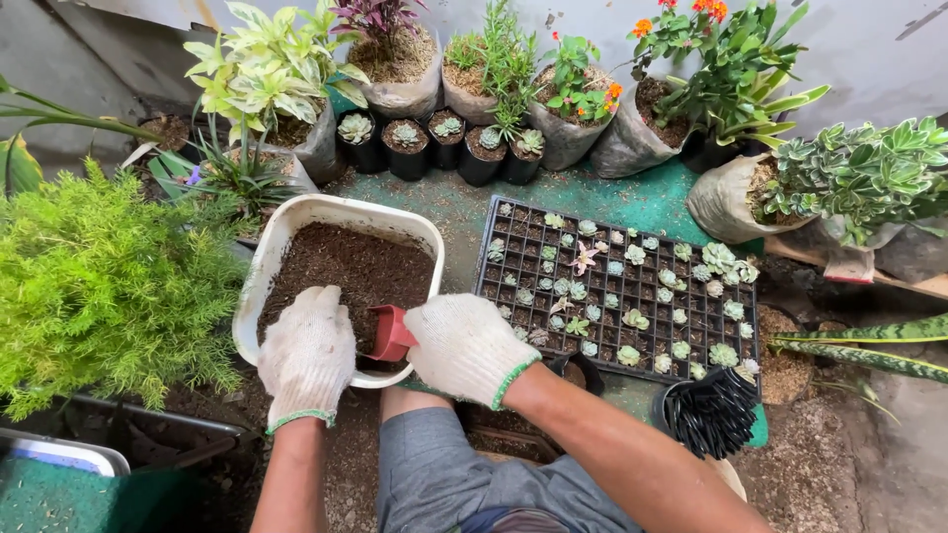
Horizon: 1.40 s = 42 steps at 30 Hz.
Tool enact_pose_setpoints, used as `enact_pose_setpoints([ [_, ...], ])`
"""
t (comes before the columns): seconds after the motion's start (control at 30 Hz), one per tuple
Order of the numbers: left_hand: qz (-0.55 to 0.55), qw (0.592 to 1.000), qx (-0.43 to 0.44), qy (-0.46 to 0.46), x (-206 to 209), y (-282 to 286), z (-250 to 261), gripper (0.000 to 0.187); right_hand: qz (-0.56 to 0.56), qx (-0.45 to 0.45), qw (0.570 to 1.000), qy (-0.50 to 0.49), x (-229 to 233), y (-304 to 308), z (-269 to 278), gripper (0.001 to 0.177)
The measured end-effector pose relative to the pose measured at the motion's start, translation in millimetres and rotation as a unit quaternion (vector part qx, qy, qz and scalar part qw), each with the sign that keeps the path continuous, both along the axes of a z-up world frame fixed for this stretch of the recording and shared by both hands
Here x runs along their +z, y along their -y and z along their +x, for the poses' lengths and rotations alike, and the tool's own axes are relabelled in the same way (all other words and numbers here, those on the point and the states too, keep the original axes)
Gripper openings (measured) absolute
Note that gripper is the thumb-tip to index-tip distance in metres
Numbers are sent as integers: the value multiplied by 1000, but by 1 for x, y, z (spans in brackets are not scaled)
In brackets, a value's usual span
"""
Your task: Filling small black polybags with soil using a red hand scoop in a nursery environment.
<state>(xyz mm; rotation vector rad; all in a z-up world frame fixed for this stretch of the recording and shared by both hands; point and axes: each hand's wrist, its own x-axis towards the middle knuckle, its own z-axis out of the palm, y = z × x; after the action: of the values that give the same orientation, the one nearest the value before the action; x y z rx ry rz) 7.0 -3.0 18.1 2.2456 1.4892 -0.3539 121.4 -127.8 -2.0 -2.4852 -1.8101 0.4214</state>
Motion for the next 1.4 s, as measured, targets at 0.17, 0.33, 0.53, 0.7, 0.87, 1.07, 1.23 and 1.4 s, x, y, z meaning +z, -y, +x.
enact_pose_setpoints([
  [0.17, 0, 1000, -5, 6, -1, 0, -1, 40, -6, -20, 998, -58, 26, 12, 0, 19],
  [0.33, 10, 1000, -5, 23, 6, 3, -2, 41, 3, -57, 994, -95, 25, 25, -7, 22],
  [0.53, 73, 993, -33, 91, -20, 0, -12, 51, 77, -119, 981, -131, 20, 40, -19, 36],
  [0.7, 158, 940, -89, 288, -61, -9, -24, 54, 60, -124, 976, -168, 16, 39, -17, 37],
  [0.87, 249, 888, -23, 385, -72, -11, -24, 49, 142, -157, 960, -186, -18, 51, -15, 45],
  [1.07, 285, 893, 20, 349, -73, -12, -22, 49, 198, -183, 930, -249, -29, 59, -2, 52],
  [1.23, 138, 960, 90, 227, -60, -12, -18, 38, 286, -150, 900, -293, -41, 60, 1, 48],
  [1.4, 67, 983, 58, 161, -40, -8, -17, 25, 313, -156, 890, -292, -44, 55, 2, 51],
])
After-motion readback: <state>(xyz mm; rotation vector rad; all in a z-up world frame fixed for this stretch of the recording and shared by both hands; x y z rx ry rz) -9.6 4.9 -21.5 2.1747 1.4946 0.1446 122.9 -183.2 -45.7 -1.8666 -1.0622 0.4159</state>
